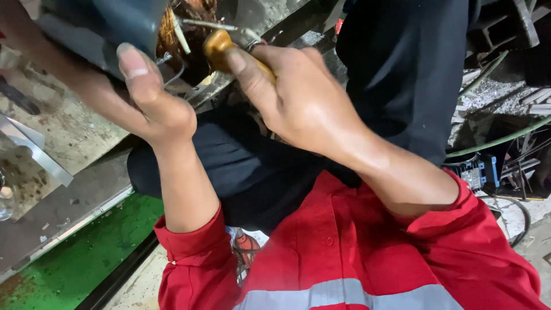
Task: Dismantling an electric motor by prying and pulling out copper windings using pliers and a screwdriver.
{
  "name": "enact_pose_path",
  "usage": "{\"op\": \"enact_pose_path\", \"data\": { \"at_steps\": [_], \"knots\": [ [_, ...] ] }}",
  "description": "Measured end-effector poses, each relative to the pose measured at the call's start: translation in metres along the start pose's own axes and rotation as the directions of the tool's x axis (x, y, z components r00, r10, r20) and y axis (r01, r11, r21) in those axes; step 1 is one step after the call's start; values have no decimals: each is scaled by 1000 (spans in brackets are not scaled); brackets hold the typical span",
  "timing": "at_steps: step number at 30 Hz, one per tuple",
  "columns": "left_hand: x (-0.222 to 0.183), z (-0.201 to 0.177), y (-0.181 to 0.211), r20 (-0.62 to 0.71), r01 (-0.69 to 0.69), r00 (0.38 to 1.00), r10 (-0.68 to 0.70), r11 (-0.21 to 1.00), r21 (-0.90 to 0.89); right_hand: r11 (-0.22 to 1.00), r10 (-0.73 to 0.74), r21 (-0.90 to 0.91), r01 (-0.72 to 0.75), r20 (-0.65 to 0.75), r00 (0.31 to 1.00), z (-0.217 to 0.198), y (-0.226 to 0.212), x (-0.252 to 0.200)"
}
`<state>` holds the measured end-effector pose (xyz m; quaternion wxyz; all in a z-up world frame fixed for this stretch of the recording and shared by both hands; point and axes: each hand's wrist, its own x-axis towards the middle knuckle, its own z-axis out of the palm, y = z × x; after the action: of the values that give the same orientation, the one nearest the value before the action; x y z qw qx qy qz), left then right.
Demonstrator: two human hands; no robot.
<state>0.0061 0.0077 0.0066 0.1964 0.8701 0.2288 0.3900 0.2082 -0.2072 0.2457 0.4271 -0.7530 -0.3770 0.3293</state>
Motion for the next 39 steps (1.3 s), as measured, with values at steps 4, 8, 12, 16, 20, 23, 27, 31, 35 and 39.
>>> {"op": "enact_pose_path", "data": {
  "at_steps": [4,8,12,16,20,23,27,31,35,39],
  "knots": [
    [2,-7,1,-4,-5,1000,5,1000,5,865,117,487,-118,34,993,26,19,5],
    [-5,-23,4,8,1,1000,-1,1000,21,59,167,956,-287,274,947,58,35,6],
    [1,-21,6,10,-21,1000,21,1000,6,-306,-35,858,-412,423,906,79,52,12],
    [-8,-24,6,12,-15,1000,15,1000,17,101,85,961,-259,251,964,56,45,5],
    [-8,-16,5,4,-22,1000,22,1000,12,810,-38,586,12,32,999,41,47,-7],
    [-11,-18,2,-5,-20,1000,20,1000,24,924,-205,305,231,-114,972,44,61,-7],
    [-18,-16,2,-2,-12,1000,12,1000,29,937,-347,-21,348,-162,924,37,49,-12],
    [-16,-5,5,5,-21,1000,20,1000,18,907,-377,-285,311,-217,901,18,21,-23],
    [-8,9,8,7,-36,999,36,999,-3,768,-344,-624,146,-209,915,9,8,-20],
    [6,16,9,6,-58,998,58,998,-20,780,-373,-608,148,-261,890,20,4,-12]
  ]
}}
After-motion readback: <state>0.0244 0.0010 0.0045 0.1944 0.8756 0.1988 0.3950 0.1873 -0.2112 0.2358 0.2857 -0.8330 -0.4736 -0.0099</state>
